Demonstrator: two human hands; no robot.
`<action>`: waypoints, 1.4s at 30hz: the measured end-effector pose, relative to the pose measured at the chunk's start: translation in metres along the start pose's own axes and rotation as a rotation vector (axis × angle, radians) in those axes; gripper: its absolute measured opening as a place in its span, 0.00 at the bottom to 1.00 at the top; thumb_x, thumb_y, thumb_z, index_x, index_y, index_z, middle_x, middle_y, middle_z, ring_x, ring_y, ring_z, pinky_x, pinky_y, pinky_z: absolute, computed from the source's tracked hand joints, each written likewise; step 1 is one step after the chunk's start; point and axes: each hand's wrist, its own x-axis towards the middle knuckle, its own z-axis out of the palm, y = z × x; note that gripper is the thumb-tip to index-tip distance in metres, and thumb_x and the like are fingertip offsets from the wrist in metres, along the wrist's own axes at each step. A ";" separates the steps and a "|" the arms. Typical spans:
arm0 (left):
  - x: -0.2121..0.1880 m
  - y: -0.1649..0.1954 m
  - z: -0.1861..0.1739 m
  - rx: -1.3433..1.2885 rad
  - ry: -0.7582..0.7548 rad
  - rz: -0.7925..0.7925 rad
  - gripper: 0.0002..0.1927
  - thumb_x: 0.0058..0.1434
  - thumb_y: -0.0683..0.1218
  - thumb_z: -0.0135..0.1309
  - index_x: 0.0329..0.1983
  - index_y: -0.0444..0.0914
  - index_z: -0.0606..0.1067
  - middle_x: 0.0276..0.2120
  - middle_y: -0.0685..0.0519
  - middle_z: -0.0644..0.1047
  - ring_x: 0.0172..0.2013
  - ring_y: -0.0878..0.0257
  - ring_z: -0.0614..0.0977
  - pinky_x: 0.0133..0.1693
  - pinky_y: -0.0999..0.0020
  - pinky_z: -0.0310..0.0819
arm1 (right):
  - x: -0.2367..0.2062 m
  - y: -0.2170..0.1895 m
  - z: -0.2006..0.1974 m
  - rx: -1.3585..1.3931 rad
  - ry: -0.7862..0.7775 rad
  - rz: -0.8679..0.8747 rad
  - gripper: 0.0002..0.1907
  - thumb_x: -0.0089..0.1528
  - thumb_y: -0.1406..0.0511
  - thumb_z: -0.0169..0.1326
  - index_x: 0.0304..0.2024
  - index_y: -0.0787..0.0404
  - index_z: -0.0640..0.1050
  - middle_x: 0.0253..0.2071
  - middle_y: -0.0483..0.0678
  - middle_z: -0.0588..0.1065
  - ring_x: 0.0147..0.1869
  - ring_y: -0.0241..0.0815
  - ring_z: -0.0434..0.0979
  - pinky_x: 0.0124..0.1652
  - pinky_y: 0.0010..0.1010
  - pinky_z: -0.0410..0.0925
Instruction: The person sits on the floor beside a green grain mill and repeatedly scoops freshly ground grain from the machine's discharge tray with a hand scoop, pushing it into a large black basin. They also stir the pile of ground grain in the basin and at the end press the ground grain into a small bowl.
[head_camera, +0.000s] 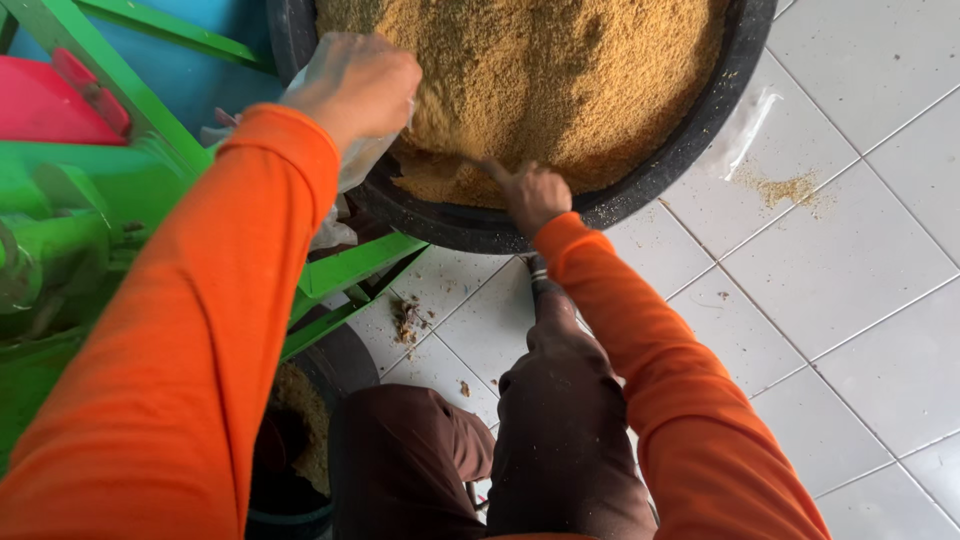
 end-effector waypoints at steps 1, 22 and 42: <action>0.002 -0.002 -0.003 -0.132 -0.094 0.025 0.05 0.61 0.47 0.60 0.34 0.42 0.84 0.30 0.51 0.83 0.33 0.60 0.83 0.41 0.55 0.78 | -0.001 0.004 -0.003 0.024 -0.037 0.027 0.35 0.73 0.72 0.36 0.76 0.36 0.47 0.37 0.58 0.73 0.23 0.37 0.72 0.14 0.27 0.67; 0.007 0.001 0.014 -0.220 0.016 0.134 0.05 0.57 0.42 0.58 0.29 0.44 0.83 0.29 0.51 0.83 0.32 0.56 0.84 0.40 0.53 0.78 | -0.052 0.034 0.025 -0.007 -0.058 -0.068 0.25 0.72 0.62 0.44 0.71 0.42 0.62 0.30 0.54 0.75 0.25 0.45 0.78 0.19 0.36 0.71; 0.016 0.000 -0.004 -0.211 -0.108 0.080 0.04 0.53 0.43 0.66 0.31 0.40 0.82 0.31 0.50 0.82 0.36 0.55 0.84 0.43 0.56 0.79 | -0.008 0.044 -0.008 -0.157 0.539 0.033 0.30 0.75 0.61 0.41 0.78 0.45 0.51 0.27 0.50 0.72 0.17 0.34 0.64 0.10 0.31 0.62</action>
